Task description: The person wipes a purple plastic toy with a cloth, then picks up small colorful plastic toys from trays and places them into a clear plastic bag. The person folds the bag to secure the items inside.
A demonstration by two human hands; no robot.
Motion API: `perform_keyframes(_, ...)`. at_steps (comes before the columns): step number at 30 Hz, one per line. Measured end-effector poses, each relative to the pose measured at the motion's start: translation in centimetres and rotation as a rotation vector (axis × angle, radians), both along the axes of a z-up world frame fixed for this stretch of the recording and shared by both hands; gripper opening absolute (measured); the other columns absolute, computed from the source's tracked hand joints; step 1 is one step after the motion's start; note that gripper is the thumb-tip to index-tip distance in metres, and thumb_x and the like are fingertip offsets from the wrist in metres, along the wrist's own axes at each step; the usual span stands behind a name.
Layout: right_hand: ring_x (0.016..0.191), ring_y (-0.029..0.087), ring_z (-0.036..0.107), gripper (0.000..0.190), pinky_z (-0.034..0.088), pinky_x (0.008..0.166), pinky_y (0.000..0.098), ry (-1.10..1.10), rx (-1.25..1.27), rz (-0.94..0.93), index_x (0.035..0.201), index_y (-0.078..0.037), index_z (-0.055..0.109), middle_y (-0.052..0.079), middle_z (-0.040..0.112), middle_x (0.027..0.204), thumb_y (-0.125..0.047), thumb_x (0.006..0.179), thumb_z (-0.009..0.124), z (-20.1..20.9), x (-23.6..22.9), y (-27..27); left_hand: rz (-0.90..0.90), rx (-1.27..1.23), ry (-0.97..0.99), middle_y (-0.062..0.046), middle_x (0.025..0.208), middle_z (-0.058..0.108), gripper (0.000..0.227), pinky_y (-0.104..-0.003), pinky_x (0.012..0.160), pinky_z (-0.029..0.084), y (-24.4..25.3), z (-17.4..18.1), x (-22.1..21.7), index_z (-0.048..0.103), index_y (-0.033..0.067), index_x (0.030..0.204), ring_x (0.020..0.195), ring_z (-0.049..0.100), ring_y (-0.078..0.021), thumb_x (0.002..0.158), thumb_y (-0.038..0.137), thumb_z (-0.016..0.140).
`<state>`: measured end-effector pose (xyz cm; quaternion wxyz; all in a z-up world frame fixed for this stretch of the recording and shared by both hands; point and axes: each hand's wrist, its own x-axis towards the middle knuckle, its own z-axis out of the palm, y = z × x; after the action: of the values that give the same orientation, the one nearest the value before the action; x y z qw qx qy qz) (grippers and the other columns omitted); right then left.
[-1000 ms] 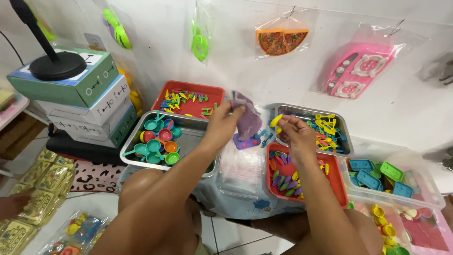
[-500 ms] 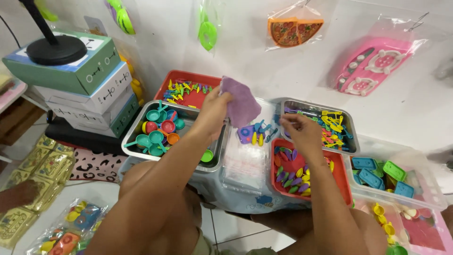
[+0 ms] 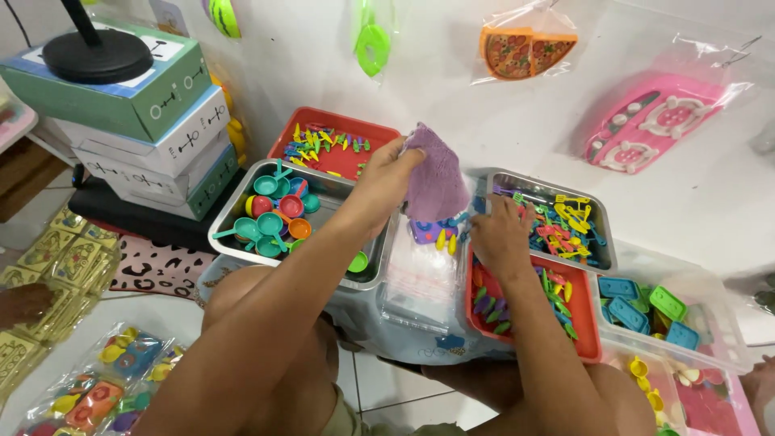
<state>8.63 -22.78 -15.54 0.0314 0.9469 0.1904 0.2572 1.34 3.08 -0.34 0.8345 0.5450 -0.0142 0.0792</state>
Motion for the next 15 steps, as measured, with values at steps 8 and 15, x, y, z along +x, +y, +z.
perform_keyframes(8, 0.118, 0.032, 0.064, 0.029, 0.045, 0.103, 0.0564, 0.182, 0.502, 0.17, 0.117, -0.035, 0.076, 0.002, 0.066, 0.127, -0.032, 0.1, 0.053, 5.1, -2.4, 0.9, -0.038, 0.121, -0.054, -0.001, 0.084, 0.064, 0.016, -0.029, 0.077, 0.048, -0.5, -1.3, 0.1, 0.073, 0.0121, 0.102, 0.079, 0.061, -0.0137, 0.093, 0.012, 0.06)
perform_keyframes(15, 0.093, 0.018, 0.064, 0.058, 0.054, 0.078, 0.0333, 0.884, 1.504, 0.825, 0.117, -0.001, 0.053, 0.009, 0.061, 0.104, -0.039, 0.078, 0.074, 5.7, -5.1, 0.4, -0.382, 0.566, -0.198, -0.007, 0.092, 0.073, 0.02, -0.036, 0.084, 0.053, -2.0, -2.1, 0.0, 0.077, 0.0161, 0.108, 0.089, 0.068, -0.0238, 0.093, 0.025, 0.065)
